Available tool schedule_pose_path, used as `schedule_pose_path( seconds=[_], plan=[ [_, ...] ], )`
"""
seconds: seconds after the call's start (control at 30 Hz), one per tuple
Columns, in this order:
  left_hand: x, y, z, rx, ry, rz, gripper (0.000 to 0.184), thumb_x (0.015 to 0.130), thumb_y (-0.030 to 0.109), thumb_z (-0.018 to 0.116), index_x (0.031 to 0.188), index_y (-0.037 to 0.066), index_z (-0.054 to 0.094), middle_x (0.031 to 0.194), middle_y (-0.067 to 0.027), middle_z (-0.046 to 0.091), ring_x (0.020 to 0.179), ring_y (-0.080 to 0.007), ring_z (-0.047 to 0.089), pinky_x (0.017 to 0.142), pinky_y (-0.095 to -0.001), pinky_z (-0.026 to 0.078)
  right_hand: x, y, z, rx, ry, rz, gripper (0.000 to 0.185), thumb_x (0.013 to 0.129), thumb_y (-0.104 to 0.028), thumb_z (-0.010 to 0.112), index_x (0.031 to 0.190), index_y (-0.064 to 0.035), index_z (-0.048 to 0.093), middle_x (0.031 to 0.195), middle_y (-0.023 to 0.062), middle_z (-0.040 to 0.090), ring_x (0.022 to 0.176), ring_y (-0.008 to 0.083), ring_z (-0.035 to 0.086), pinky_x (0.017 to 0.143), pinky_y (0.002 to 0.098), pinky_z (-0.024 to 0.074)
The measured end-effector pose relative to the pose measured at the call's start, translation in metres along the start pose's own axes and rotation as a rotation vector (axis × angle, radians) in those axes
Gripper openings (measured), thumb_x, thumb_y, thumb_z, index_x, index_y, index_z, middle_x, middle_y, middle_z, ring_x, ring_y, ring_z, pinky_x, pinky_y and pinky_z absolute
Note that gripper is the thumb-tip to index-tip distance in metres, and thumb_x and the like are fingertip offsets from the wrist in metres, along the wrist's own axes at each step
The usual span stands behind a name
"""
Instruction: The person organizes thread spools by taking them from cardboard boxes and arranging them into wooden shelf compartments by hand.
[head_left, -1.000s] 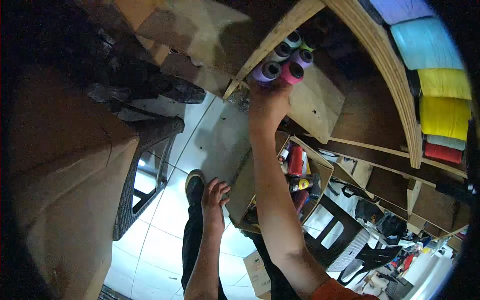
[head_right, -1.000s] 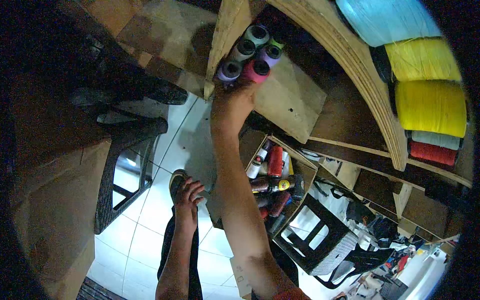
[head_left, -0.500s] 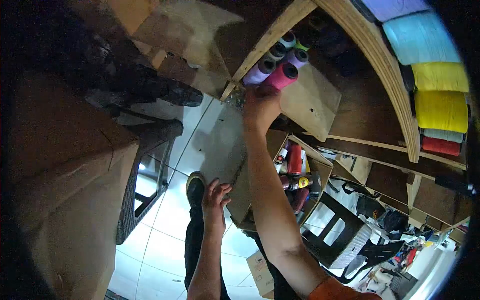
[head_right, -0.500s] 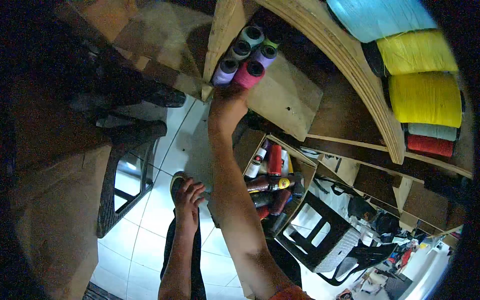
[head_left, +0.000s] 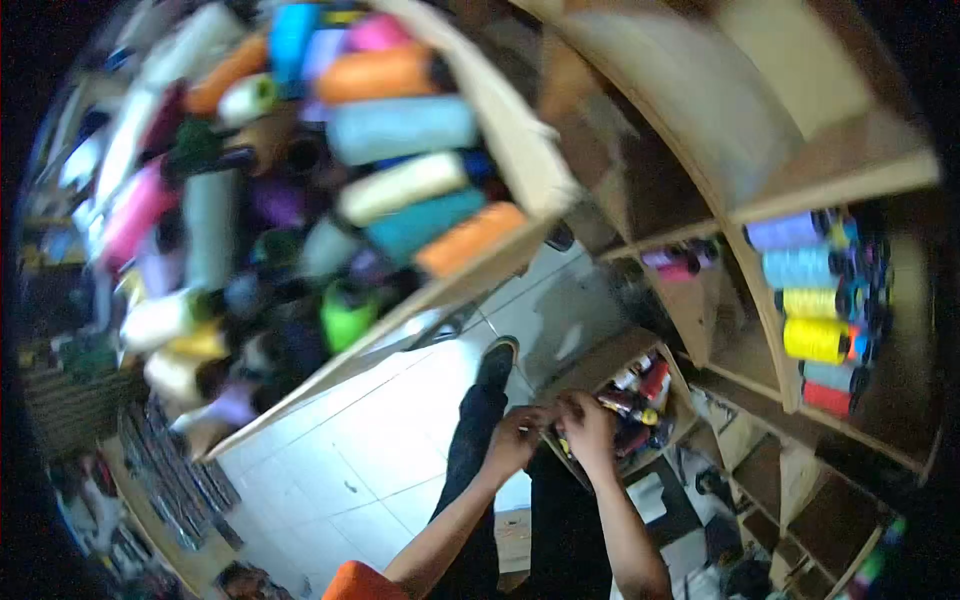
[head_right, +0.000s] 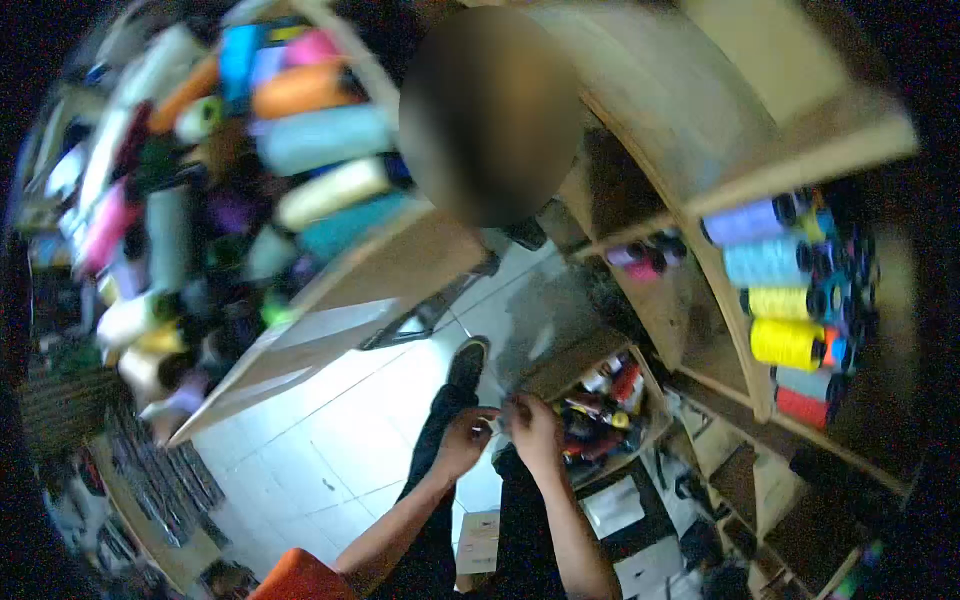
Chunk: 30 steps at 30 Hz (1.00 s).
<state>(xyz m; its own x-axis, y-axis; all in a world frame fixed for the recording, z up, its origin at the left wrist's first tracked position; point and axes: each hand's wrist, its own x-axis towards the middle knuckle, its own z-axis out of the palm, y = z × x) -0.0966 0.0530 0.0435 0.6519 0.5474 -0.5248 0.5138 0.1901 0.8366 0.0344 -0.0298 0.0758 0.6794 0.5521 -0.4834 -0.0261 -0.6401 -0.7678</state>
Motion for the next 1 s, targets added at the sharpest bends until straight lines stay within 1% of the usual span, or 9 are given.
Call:
schedule_pose_path(
  seconds=[0.03, 0.07, 0.23, 0.37, 0.5, 0.57, 0.77, 0.93, 1.0],
  plan=[
    [-0.026, 0.050, -0.017, -0.078, -0.053, 0.050, 0.029, 0.081, 0.003, 0.057, 0.110, 0.004, 0.061, 0.099, -0.0125, 0.064, 0.086, -0.0220, 0.065, 0.072, -0.0339, 0.052, -0.022, -0.071, -0.022, 0.102, -0.041, 0.117, 0.020, 0.088, -0.010, 0.060, 0.106, -0.0016, 0.061, 0.090, 0.0127, 0.067, 0.087, 0.0191, 0.066, 0.068, 0.0301, 0.0507],
    [-0.050, 0.091, -0.038, -0.074, -0.096, 0.121, 0.029, 0.081, 0.003, 0.056, 0.110, 0.004, 0.061, 0.101, -0.0134, 0.064, 0.088, -0.0234, 0.064, 0.074, -0.0338, 0.051, -0.033, -0.087, -0.023, 0.322, 0.045, -0.046, 0.017, 0.090, -0.006, 0.057, 0.107, -0.0022, 0.060, 0.093, 0.0067, 0.065, 0.087, 0.0124, 0.063, 0.068, 0.0246, 0.0493],
    [-0.110, 0.274, -0.161, 0.110, -0.005, 0.669, 0.030, 0.079, -0.007, 0.056, 0.107, 0.002, 0.061, 0.096, -0.0130, 0.064, 0.085, -0.0238, 0.064, 0.076, -0.0311, 0.051, -0.034, -0.292, -0.068, 0.239, 0.051, -0.617, 0.020, 0.087, -0.004, 0.062, 0.107, -0.0025, 0.059, 0.094, 0.0047, 0.065, 0.080, 0.0079, 0.059, 0.069, 0.0220, 0.0469],
    [-0.082, 0.327, -0.238, 0.440, 0.355, 0.687, 0.029, 0.078, -0.004, 0.060, 0.107, 0.002, 0.060, 0.094, -0.0128, 0.063, 0.081, -0.0252, 0.063, 0.073, -0.0335, 0.050, 0.070, -0.389, -0.046, -0.371, 0.019, -1.033, 0.059, 0.073, -0.013, 0.077, 0.124, -0.0026, 0.048, 0.123, 0.0149, 0.054, 0.113, 0.0283, 0.054, 0.094, 0.0393, 0.0447],
    [-0.041, 0.347, -0.261, 0.709, 0.367, 0.639, 0.027, 0.081, 0.006, 0.060, 0.108, 0.001, 0.059, 0.100, -0.0182, 0.059, 0.091, -0.0362, 0.060, 0.081, -0.0399, 0.048, 0.138, -0.408, 0.002, -0.980, 0.129, -0.962, 0.116, 0.055, -0.023, 0.089, 0.146, -0.0067, 0.018, 0.138, 0.0195, 0.035, 0.128, 0.0389, 0.033, 0.104, 0.0486, 0.0321],
    [-0.027, 0.358, -0.261, 0.736, 0.408, 0.730, 0.023, 0.082, 0.012, 0.060, 0.104, 0.005, 0.058, 0.099, -0.0172, 0.058, 0.086, -0.0390, 0.060, 0.075, -0.0450, 0.050, 0.153, -0.406, 0.023, -1.212, 0.203, -0.837, 0.127, 0.047, -0.033, 0.091, 0.147, -0.0065, 0.017, 0.131, 0.0195, 0.041, 0.124, 0.0349, 0.039, 0.101, 0.0446, 0.0332],
    [0.006, 0.385, -0.269, 0.753, 0.484, 0.693, 0.027, 0.079, 0.006, 0.062, 0.105, 0.001, 0.060, 0.096, -0.0188, 0.059, 0.092, -0.0366, 0.060, 0.082, -0.0402, 0.048, 0.149, -0.415, 0.013, -1.217, 0.099, -0.902, 0.117, 0.042, -0.039, 0.090, 0.139, -0.0034, 0.033, 0.113, 0.0173, 0.052, 0.110, 0.0324, 0.048, 0.092, 0.0465, 0.0362],
    [0.025, 0.400, -0.291, 0.706, 0.528, 0.730, 0.021, 0.081, 0.005, 0.060, 0.101, -0.001, 0.061, 0.095, -0.0174, 0.062, 0.080, -0.0269, 0.065, 0.070, -0.0350, 0.051, 0.133, -0.407, -0.002, -0.931, 0.171, -1.184, 0.097, 0.048, -0.035, 0.085, 0.128, -0.0035, 0.042, 0.104, 0.0198, 0.056, 0.098, 0.0351, 0.055, 0.089, 0.0500, 0.0380],
    [0.023, 0.408, -0.292, 0.684, 0.560, 0.728, 0.020, 0.082, 0.005, 0.058, 0.100, -0.002, 0.061, 0.094, -0.0163, 0.062, 0.078, -0.0242, 0.066, 0.068, -0.0334, 0.051, 0.117, -0.415, -0.009, -0.805, 0.203, -1.071, 0.095, 0.050, -0.033, 0.085, 0.128, -0.0021, 0.040, 0.108, 0.0202, 0.056, 0.103, 0.0342, 0.054, 0.090, 0.0464, 0.0393]
  ],
)
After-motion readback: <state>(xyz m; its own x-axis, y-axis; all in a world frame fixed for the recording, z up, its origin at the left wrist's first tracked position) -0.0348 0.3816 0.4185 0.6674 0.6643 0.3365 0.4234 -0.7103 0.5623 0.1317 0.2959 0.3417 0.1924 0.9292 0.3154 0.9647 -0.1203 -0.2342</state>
